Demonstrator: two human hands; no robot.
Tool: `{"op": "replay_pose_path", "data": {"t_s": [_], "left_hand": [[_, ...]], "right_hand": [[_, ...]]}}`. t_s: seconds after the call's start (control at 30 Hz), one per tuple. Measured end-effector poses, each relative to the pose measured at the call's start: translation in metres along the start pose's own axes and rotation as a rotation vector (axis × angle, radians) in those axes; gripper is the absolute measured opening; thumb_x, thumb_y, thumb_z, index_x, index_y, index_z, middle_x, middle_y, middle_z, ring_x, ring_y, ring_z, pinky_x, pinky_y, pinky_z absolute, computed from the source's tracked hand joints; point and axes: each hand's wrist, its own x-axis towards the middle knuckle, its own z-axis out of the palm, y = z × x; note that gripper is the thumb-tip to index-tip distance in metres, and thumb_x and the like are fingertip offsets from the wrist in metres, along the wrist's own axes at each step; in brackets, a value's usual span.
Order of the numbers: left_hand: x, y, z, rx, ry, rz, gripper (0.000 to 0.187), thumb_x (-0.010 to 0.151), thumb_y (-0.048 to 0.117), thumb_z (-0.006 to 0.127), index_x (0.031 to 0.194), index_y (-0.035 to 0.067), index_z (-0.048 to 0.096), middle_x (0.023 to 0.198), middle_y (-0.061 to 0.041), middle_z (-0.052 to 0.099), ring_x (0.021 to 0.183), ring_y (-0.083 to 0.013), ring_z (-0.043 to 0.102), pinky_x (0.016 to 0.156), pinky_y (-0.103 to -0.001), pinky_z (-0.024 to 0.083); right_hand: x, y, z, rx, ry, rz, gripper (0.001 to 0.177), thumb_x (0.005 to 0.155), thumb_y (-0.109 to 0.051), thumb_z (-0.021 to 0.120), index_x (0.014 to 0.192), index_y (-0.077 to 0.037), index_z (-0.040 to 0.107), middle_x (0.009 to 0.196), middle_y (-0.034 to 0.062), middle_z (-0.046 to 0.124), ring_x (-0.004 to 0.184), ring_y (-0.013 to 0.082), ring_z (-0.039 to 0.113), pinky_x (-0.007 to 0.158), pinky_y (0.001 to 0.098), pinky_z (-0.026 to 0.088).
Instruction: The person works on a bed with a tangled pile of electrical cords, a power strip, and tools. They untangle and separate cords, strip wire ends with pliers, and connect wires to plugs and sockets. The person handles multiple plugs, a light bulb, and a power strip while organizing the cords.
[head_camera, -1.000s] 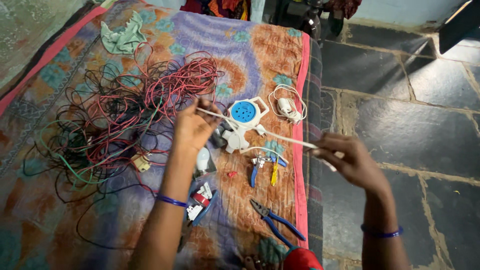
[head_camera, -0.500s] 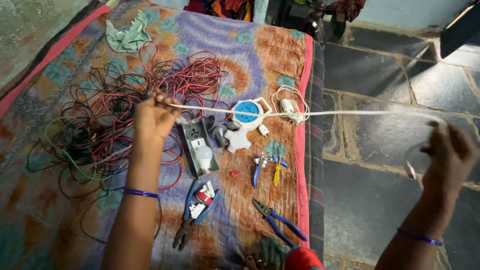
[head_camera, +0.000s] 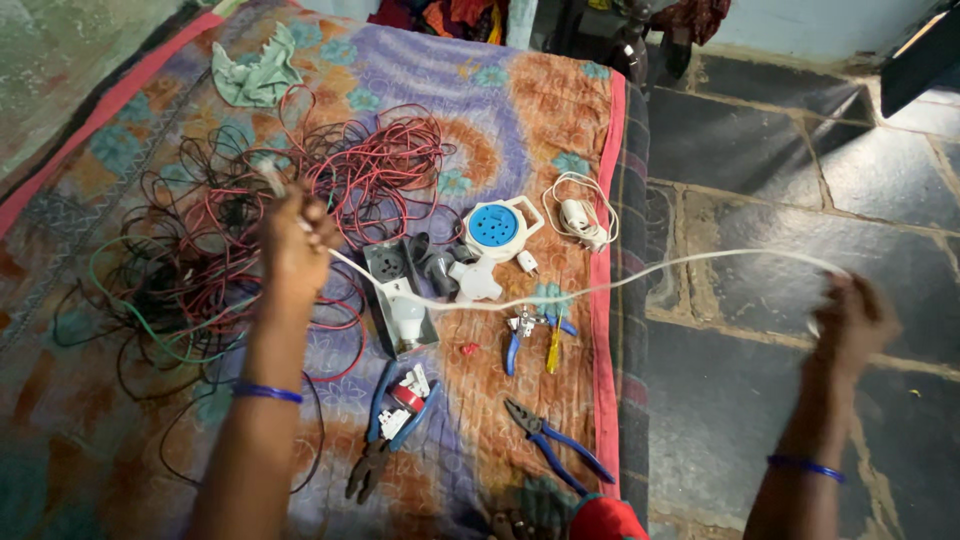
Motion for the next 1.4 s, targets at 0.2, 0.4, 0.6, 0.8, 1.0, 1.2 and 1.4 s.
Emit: {"op": "replay_pose_path", "data": {"t_s": [0.2, 0.4, 0.6, 0.8, 1.0, 1.2, 1.4], "left_hand": [[-0.052, -0.045, 0.102, 0.396, -0.316, -0.068, 0.048, 0.105, 0.053, 0.043, 0.104, 0.01, 0.064, 0.064, 0.005, 0.051, 0.043, -0.0034, 0.035, 0.036, -0.022, 0.026], [-0.076, -0.099, 0.118, 0.715, -0.493, 0.052, 0.04, 0.111, 0.045, 0.042, 0.105, 0.012, 0.063, 0.07, 0.006, 0.048, 0.059, -0.0033, 0.043, 0.05, -0.02, 0.034], [-0.104, -0.126, 0.134, 0.925, -0.594, 0.106, 0.038, 0.111, 0.041, 0.044, 0.104, 0.009, 0.065, 0.069, -0.001, 0.053, 0.061, -0.0103, 0.051, 0.056, -0.029, 0.041], [-0.126, -0.124, 0.151, 1.109, -0.592, 0.111, 0.03, 0.103, 0.033, 0.054, 0.118, 0.01, 0.065, 0.07, -0.014, 0.063, 0.059, -0.0232, 0.063, 0.056, -0.038, 0.045], [-0.114, -0.125, 0.13, 1.184, -0.677, 0.316, 0.024, 0.101, 0.027, 0.057, 0.117, 0.01, 0.065, 0.081, -0.013, 0.072, 0.068, -0.0283, 0.071, 0.058, -0.042, 0.051], [-0.083, -0.139, 0.074, 1.403, -0.588, 0.482, 0.018, 0.102, 0.025, 0.06, 0.105, 0.009, 0.066, 0.08, -0.014, 0.07, 0.07, -0.0326, 0.07, 0.061, -0.045, 0.051], [-0.081, -0.117, 0.037, 1.436, -0.486, 0.192, 0.024, 0.102, 0.029, 0.063, 0.102, 0.005, 0.066, 0.07, -0.016, 0.065, 0.062, -0.0305, 0.065, 0.058, -0.042, 0.047]], "right_hand": [[-0.083, -0.015, 0.135, -0.556, -1.096, 0.048, 0.03, 0.085, -0.012, 0.071, 0.115, -0.011, 0.077, 0.109, 0.0066, 0.08, 0.096, 0.0141, 0.076, 0.084, 0.0322, 0.062], [-0.15, -0.066, 0.208, -0.367, -1.123, 0.107, 0.039, 0.1, -0.038, 0.06, 0.123, -0.01, 0.075, 0.111, 0.0056, 0.079, 0.096, 0.0156, 0.072, 0.084, 0.0341, 0.058], [-0.145, -0.111, 0.234, 0.06, -1.003, 0.236, 0.043, 0.104, -0.036, 0.053, 0.133, -0.008, 0.066, 0.116, 0.0015, 0.074, 0.102, 0.0113, 0.067, 0.086, 0.0313, 0.056], [-0.147, -0.129, 0.241, 0.215, -0.911, 0.245, 0.031, 0.106, -0.029, 0.058, 0.122, -0.004, 0.069, 0.108, 0.0016, 0.072, 0.094, 0.0096, 0.064, 0.083, 0.0283, 0.052], [-0.11, -0.139, 0.219, 0.362, -0.608, 0.267, 0.023, 0.112, -0.026, 0.055, 0.11, -0.007, 0.068, 0.097, 0.0037, 0.07, 0.078, 0.0086, 0.058, 0.07, 0.026, 0.047], [-0.071, -0.128, 0.173, 0.566, -0.371, 0.207, 0.018, 0.115, -0.02, 0.053, 0.111, -0.006, 0.063, 0.095, 0.0072, 0.069, 0.073, 0.0115, 0.061, 0.065, 0.0266, 0.051], [-0.021, -0.064, 0.116, 0.377, -0.084, 0.233, 0.018, 0.114, -0.021, 0.057, 0.108, -0.008, 0.067, 0.081, 0.0004, 0.06, 0.059, 0.0068, 0.048, 0.05, 0.0227, 0.04]]}}
